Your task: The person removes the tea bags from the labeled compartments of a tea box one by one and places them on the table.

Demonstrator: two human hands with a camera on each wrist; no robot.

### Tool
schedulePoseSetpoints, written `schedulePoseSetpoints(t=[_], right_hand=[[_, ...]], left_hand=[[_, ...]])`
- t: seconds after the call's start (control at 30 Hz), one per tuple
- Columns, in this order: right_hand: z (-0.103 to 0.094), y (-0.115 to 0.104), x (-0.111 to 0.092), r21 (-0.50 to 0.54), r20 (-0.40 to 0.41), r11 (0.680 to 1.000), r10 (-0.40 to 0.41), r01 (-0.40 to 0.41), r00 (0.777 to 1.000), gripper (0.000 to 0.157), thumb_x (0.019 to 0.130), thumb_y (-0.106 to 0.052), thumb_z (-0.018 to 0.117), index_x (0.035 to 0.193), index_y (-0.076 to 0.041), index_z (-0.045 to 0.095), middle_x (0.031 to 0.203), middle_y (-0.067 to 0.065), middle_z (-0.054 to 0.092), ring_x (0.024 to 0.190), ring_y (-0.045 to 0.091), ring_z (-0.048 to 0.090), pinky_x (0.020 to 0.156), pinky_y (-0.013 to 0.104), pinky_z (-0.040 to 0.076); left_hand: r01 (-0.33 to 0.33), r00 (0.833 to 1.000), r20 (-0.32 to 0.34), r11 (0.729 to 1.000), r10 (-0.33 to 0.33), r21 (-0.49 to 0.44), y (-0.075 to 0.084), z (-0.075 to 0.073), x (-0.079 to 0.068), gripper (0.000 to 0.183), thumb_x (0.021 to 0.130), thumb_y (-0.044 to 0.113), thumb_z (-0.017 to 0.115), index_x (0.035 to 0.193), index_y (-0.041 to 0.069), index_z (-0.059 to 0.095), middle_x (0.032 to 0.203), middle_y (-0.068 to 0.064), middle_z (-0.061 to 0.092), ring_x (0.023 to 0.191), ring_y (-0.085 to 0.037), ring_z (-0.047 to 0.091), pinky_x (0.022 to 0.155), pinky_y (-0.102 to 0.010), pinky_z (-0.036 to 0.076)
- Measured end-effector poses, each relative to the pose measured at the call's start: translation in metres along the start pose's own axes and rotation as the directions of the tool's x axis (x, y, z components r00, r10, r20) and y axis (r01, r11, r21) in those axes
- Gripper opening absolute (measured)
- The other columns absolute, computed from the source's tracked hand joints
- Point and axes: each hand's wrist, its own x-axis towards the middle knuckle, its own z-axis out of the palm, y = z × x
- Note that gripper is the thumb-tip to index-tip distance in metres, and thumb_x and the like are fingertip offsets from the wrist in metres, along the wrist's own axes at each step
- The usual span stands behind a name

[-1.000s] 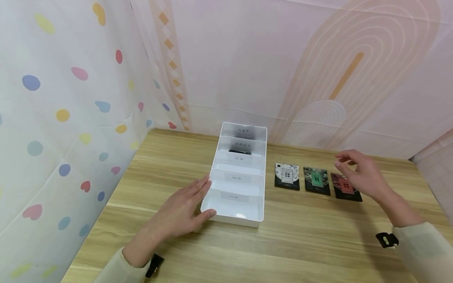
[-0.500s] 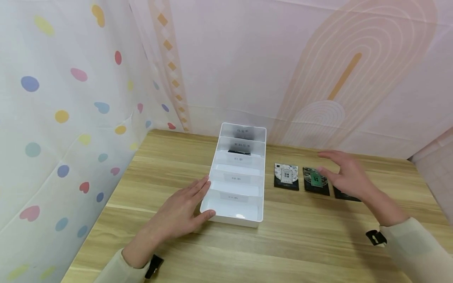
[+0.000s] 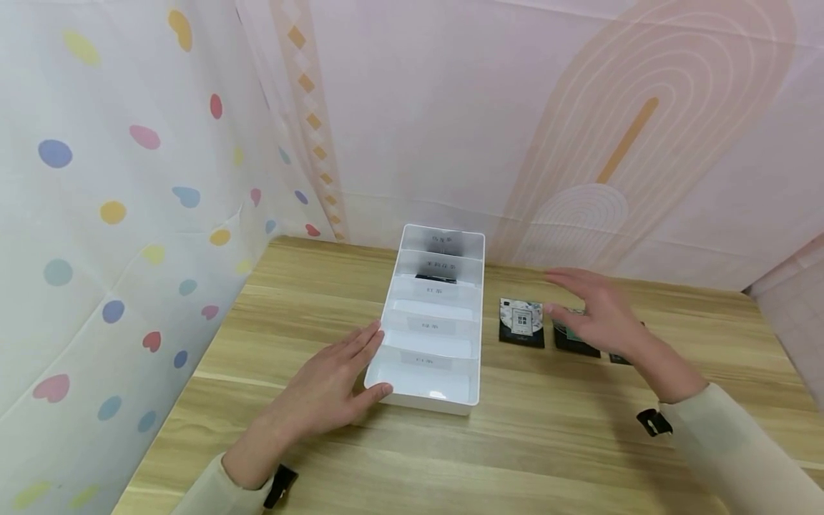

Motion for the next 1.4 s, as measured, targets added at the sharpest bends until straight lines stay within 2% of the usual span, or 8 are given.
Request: schedulePoseSetpoints(t=[0.27,0.5,0.97,1.27,1.4], right_hand=[[0.009,-0.010,0.017,-0.001,0.062,1.000,0.002,-0.002,0.998,0.054,0.098,-0.021,0.074,0.145,0.000,0.060,0.150,0.021,0.056,0.142,0.044,0.046,0.113,0.067,0.036],[0.026,-0.016,0.029,0.031,0.083,0.999,-0.021,0.018,0.996,0.056,0.098,-0.025,0.073,0.145,0.003,0.059,0.151,0.022,0.056,0.142,0.045,0.046,0.114,0.065,0.037],[0.043,-0.039,0.062,0.130,0.133,0.990,0.029,-0.046,0.991,0.060,0.101,-0.031,0.071,0.151,-0.002,0.055,0.158,0.016,0.050,0.149,0.041,0.039,0.119,0.063,0.032],[0.061,-0.048,0.078,0.234,0.136,0.969,0.050,-0.081,0.990,0.058,0.099,-0.024,0.073,0.148,0.003,0.056,0.157,0.018,0.050,0.149,0.041,0.039,0.121,0.059,0.030],[0.068,-0.052,0.083,0.234,0.156,0.966,0.075,-0.111,0.985,0.061,0.099,-0.026,0.073,0.150,0.001,0.055,0.156,0.019,0.051,0.149,0.040,0.039,0.121,0.058,0.031]], left_hand=[[0.002,1.000,-0.005,1.000,-0.002,0.001,0.001,0.000,0.000,0.082,0.102,0.055,0.061,0.158,-0.002,0.041,0.168,-0.014,0.034,0.149,-0.039,0.041,0.115,-0.056,0.042],[0.004,1.000,-0.002,1.000,-0.004,0.000,0.001,0.000,-0.001,0.083,0.102,0.056,0.061,0.158,-0.002,0.041,0.168,-0.013,0.034,0.149,-0.039,0.041,0.116,-0.056,0.041],[0.003,1.000,-0.008,1.000,-0.003,0.000,0.000,-0.002,-0.002,0.082,0.102,0.055,0.061,0.158,-0.002,0.041,0.168,-0.013,0.033,0.149,-0.039,0.041,0.116,-0.056,0.041],[-0.001,1.000,-0.007,1.000,0.001,-0.003,0.001,-0.003,0.000,0.083,0.102,0.055,0.061,0.158,-0.002,0.041,0.168,-0.014,0.034,0.148,-0.041,0.041,0.116,-0.056,0.041],[-0.001,1.000,-0.004,1.000,0.001,-0.006,0.001,-0.002,0.001,0.083,0.102,0.056,0.061,0.159,-0.002,0.040,0.168,-0.013,0.033,0.148,-0.041,0.041,0.116,-0.056,0.041]])
